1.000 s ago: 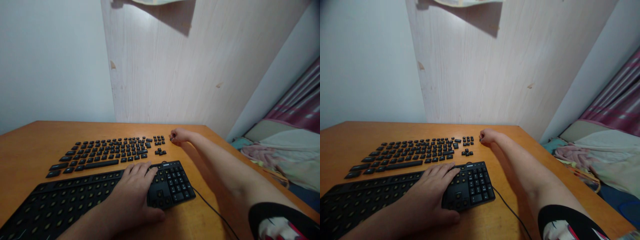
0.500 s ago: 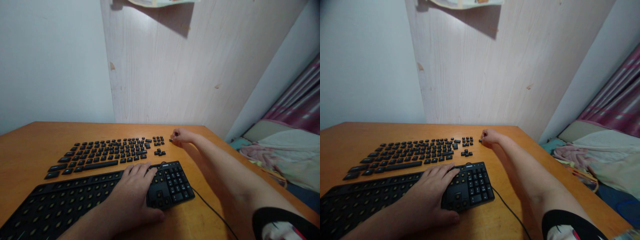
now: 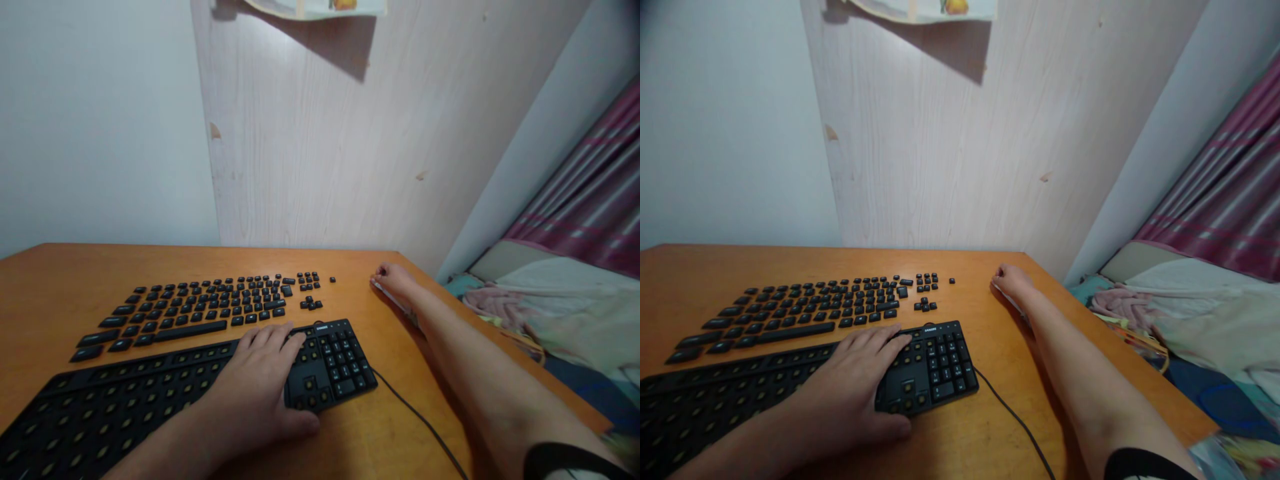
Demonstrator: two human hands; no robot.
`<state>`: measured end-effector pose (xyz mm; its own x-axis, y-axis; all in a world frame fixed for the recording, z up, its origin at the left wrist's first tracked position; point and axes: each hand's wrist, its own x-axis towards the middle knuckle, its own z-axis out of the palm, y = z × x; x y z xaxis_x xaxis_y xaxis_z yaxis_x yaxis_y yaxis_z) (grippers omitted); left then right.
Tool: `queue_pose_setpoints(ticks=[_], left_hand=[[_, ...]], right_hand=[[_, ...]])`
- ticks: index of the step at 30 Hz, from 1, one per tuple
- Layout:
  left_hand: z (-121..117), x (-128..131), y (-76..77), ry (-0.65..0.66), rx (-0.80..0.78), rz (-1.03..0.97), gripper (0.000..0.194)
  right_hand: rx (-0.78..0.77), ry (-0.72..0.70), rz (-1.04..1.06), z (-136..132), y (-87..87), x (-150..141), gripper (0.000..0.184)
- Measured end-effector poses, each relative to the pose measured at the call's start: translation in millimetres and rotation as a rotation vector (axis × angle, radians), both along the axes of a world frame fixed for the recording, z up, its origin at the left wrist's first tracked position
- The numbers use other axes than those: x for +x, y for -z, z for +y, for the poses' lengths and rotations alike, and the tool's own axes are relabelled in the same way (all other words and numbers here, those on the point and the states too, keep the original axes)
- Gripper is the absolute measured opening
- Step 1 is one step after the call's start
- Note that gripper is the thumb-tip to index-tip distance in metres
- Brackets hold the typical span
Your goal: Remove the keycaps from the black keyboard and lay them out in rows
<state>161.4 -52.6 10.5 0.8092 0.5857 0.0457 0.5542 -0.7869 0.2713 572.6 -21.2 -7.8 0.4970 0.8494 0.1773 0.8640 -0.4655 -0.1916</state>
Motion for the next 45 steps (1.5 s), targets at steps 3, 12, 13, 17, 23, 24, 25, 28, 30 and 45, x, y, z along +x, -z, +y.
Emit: queue_pose_setpoints(ticks=[3,12,13,17,23,24,25,28,30,45], left_hand=[[0.5,-0.3,-0.9,0.002,-0.005,0.000,0.094],[4.2,-0.6,9.0,0.014,0.037,0.005,0.100],[3.9,-0.8,8.8,0.012,0.037,0.008,0.101],[3.5,-1.6,7.5,0.013,0.044,0.009,0.101],[5.1,-0.7,7.7,0.016,0.057,0.009,0.103],[5.2,-0.3,7.4,0.014,0.059,0.011,0.103],[5.2,0.1,7.0,0.014,0.059,0.016,0.102],[5.2,0.9,6.0,0.012,0.057,0.024,0.102],[5.3,0.9,6.2,0.014,0.054,0.022,0.103],[5.6,-0.3,9.1,0.021,0.050,0.005,0.106]], right_hand=[[-0.019,0.019,0.010,-6.1,9.2,-0.1,0.023],[0.006,0.101,0.014,-12.0,21.2,-2.2,0.014],[0.012,0.104,0.017,-12.6,21.1,-2.1,0.014],[0.038,0.104,0.033,-14.4,20.4,-2.4,0.012],[0.070,0.071,0.067,-18.6,19.8,-5.7,0.010],[0.078,0.065,0.073,-19.7,19.1,-6.5,0.011],[0.089,0.061,0.078,-20.7,17.8,-7.5,0.012],[0.153,0.042,0.091,-22.6,9.8,-12.1,0.019],[0.215,0.006,0.107,-21.9,1.5,-17.7,0.024],[0.152,-0.560,0.720,-51.2,-63.5,-127.8,0.018]])
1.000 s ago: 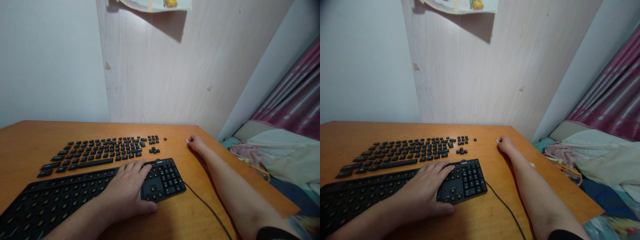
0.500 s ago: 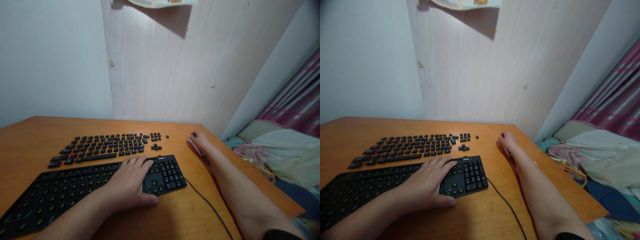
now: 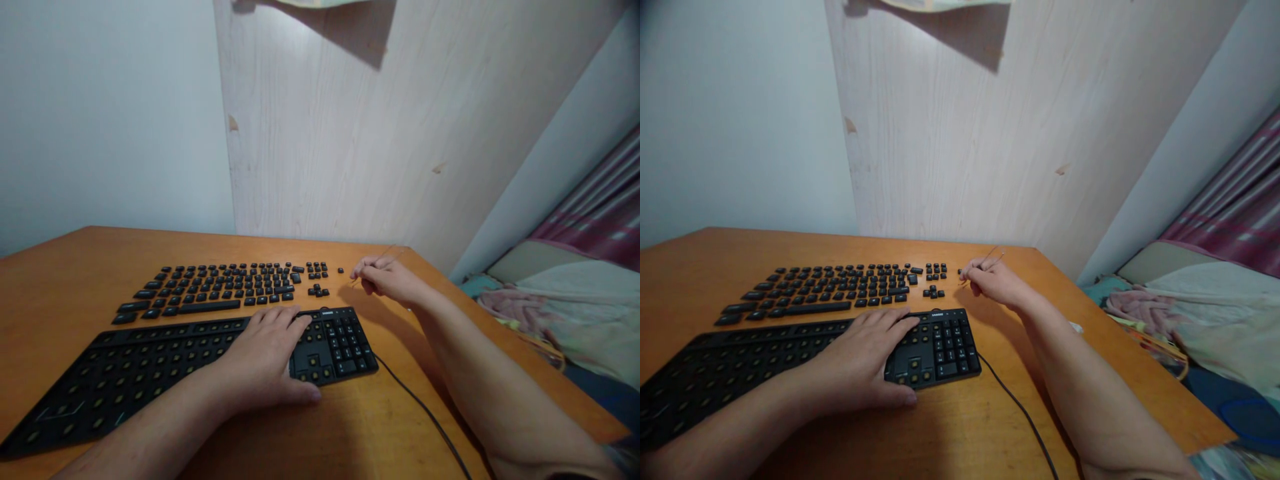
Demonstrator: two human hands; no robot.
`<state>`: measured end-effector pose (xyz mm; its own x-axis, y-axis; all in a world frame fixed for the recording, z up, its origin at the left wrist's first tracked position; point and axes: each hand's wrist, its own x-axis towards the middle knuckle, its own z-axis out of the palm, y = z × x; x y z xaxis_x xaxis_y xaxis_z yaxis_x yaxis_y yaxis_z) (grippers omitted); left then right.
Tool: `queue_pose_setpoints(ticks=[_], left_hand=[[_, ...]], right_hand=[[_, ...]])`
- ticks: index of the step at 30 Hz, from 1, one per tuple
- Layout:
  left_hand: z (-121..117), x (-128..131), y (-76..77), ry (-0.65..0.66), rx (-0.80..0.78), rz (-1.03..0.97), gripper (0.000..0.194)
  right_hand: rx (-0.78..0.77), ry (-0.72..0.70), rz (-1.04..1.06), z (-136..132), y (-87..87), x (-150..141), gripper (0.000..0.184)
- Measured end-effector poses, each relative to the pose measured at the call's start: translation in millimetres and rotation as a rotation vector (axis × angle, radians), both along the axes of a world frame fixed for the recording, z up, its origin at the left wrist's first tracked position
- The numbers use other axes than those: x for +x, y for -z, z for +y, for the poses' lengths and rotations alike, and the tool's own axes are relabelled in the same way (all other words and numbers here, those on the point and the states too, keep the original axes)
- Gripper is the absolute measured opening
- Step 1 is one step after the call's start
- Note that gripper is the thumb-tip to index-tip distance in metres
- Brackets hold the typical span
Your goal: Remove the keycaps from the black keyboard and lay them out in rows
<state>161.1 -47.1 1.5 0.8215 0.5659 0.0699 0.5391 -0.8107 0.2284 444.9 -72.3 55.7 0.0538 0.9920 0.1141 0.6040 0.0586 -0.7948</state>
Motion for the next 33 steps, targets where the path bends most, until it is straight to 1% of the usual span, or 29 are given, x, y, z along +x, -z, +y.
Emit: queue_pose_setpoints(ticks=[2,4,7,10,12,16,18,25,33], left_hand=[[0.0,0.1,-0.1,0.003,0.003,0.002,0.106],[-0.4,0.4,-0.4,0.003,0.009,0.003,0.106],[-1.4,0.9,-1.0,0.001,0.010,0.001,0.104],[-2.3,0.9,-2.0,-0.002,0.002,-0.002,0.103],[-2.5,0.6,-2.8,-0.003,-0.003,-0.003,0.102],[-1.9,0.1,-3.2,0.004,-0.011,-0.017,0.102],[-1.5,0.2,-3.1,0.007,-0.009,-0.022,0.101],[-2.1,-0.5,-2.6,0.012,-0.003,-0.013,0.103],[-2.0,0.0,-2.4,0.010,0.004,-0.003,0.104]], right_hand=[[-0.086,-0.080,0.052,-4.0,-1.2,-8.0,0.012],[-0.162,-0.149,0.088,-6.4,-1.4,-12.0,0.012],[-0.220,-0.230,0.105,-7.9,-1.5,-12.2,0.017],[-0.241,-0.305,0.111,-7.7,-1.7,-9.7,0.025],[-0.247,-0.330,0.111,-7.4,-2.2,-9.1,0.029],[-0.242,-0.326,0.090,-7.5,-3.1,-13.2,0.033],[-0.244,-0.318,0.068,-7.8,-2.6,-17.3,0.033],[-0.289,-0.196,-0.011,-8.1,6.5,-30.4,0.012],[-0.293,-0.268,-0.007,-10.4,5.7,-29.7,0.016]])
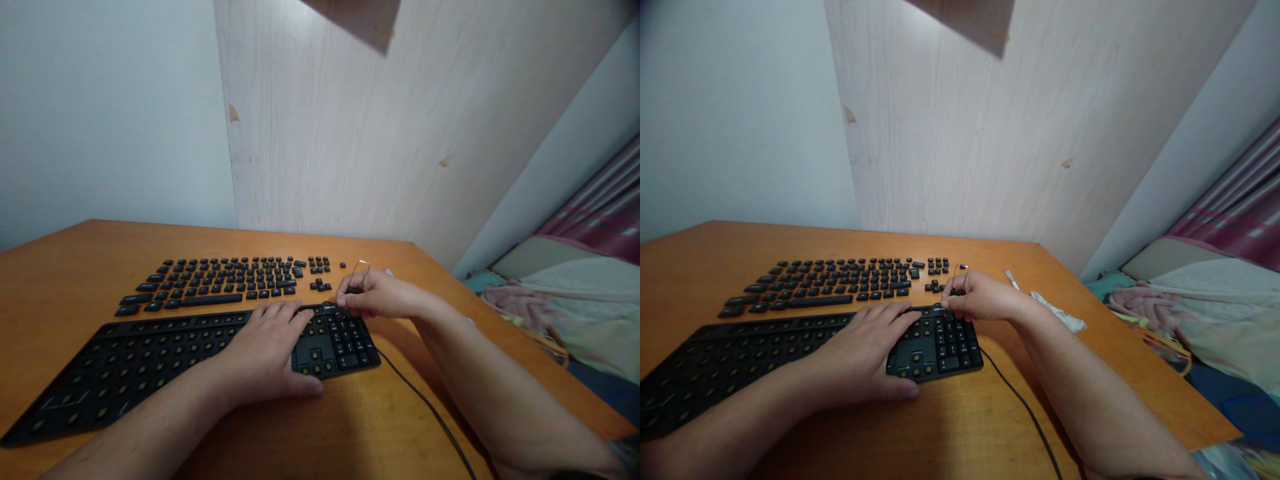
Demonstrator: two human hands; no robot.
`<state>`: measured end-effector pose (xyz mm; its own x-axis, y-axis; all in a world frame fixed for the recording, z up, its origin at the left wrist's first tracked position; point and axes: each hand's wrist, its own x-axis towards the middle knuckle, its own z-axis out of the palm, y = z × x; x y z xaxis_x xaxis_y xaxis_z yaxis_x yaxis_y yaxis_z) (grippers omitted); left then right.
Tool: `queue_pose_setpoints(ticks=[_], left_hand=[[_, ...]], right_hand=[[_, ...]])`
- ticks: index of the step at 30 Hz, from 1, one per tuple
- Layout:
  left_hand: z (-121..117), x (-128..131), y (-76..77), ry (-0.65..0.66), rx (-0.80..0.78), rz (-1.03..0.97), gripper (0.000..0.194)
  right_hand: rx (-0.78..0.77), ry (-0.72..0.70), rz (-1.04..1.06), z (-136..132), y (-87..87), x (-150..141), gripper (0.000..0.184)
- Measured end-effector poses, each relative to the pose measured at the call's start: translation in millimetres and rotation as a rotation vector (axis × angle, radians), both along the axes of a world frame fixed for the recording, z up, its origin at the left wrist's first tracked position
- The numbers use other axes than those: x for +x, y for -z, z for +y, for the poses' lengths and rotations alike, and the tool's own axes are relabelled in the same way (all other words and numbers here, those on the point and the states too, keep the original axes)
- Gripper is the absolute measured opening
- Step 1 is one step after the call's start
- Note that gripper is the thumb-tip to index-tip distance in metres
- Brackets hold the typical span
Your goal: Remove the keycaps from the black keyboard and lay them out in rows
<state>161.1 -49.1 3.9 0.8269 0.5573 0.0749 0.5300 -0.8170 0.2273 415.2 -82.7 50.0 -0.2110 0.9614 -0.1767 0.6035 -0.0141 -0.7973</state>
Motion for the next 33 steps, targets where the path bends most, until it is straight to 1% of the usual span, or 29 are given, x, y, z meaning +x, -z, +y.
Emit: queue_pose_setpoints(ticks=[6,11,17,22,27,33], left_hand=[[0.9,-0.3,1.3,0.004,-0.004,-0.019,0.103],[0.1,-0.8,3.8,-0.003,-0.006,-0.025,0.105],[-2.3,-0.1,2.2,-0.001,-0.007,-0.022,0.103],[-2.7,0.6,4.0,-0.010,-0.019,-0.033,0.104],[-2.0,0.3,4.9,-0.008,-0.023,-0.031,0.105],[-3.4,1.1,-0.9,-0.009,-0.009,-0.002,0.103]], right_hand=[[-0.045,-0.057,0.007,2.9,3.1,7.6,0.018],[-0.060,-0.057,-0.022,0.8,2.8,7.1,0.022],[-0.051,-0.004,-0.018,2.1,7.4,0.3,0.029],[-0.078,0.121,-0.031,4.5,14.3,-7.8,0.018],[-0.065,0.146,-0.082,3.5,12.9,-11.2,0.015],[-0.086,0.171,-0.069,3.6,11.3,-12.5,0.012]])
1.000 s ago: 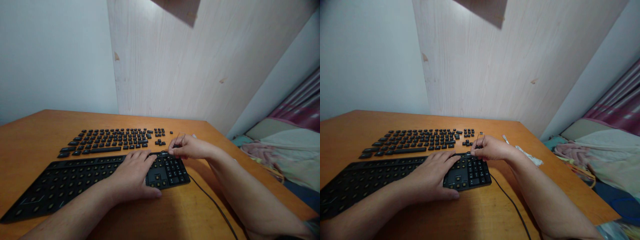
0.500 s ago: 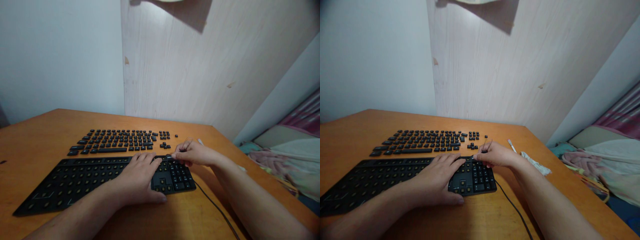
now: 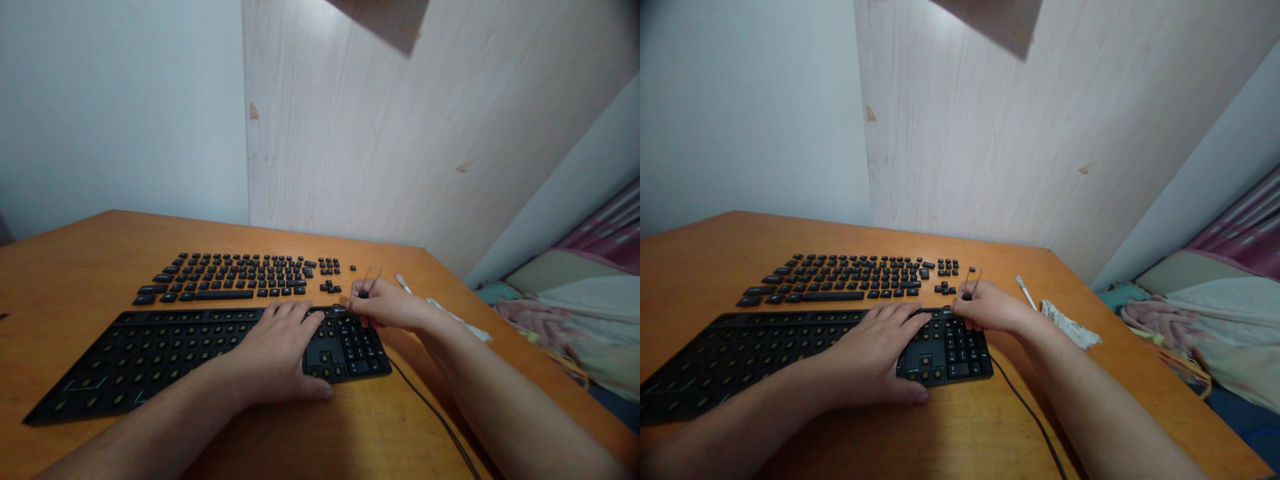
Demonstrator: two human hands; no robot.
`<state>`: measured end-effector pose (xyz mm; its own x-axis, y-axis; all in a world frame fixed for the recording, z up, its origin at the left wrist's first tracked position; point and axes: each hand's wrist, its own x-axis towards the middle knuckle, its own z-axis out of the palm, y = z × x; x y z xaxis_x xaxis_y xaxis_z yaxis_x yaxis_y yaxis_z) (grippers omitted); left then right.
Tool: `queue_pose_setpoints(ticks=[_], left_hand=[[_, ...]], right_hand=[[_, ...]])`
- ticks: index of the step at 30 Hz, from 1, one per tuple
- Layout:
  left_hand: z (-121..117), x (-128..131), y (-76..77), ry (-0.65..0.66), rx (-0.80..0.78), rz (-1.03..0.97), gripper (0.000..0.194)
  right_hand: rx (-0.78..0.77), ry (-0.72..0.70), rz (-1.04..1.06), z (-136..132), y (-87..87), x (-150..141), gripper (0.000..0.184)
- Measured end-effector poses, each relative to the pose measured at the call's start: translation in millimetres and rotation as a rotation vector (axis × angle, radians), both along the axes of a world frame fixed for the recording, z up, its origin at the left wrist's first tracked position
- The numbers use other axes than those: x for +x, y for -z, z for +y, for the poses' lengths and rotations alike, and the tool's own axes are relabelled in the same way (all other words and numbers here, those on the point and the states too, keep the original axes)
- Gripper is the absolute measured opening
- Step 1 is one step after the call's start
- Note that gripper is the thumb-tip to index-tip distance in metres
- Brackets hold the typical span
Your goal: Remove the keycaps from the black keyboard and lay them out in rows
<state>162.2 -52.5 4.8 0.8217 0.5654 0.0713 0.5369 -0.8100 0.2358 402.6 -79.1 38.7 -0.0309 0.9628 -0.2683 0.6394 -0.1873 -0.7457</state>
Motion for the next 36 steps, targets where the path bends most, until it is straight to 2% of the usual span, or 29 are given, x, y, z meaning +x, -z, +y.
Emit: queue_pose_setpoints(ticks=[9,13,19,23,36], left_hand=[[0.8,-0.1,2.5,0.003,-0.001,-0.009,0.103],[0.3,0.0,3.7,0.013,0.014,-0.026,0.104],[-0.7,-0.9,8.0,0.011,0.018,-0.057,0.099],[0.1,-1.3,9.3,0.006,0.011,-0.068,0.099],[0.6,-1.1,6.9,0.007,0.016,-0.047,0.098]], right_hand=[[-0.005,0.023,0.029,-0.9,4.0,-6.2,0.011],[0.024,0.105,0.069,-1.2,12.2,-8.6,0.011],[0.302,0.298,0.281,-13.2,39.6,-10.9,0.019],[0.381,0.331,0.395,-18.2,52.6,-11.8,0.022],[0.453,0.415,0.260,-19.7,57.4,-10.8,0.017]])
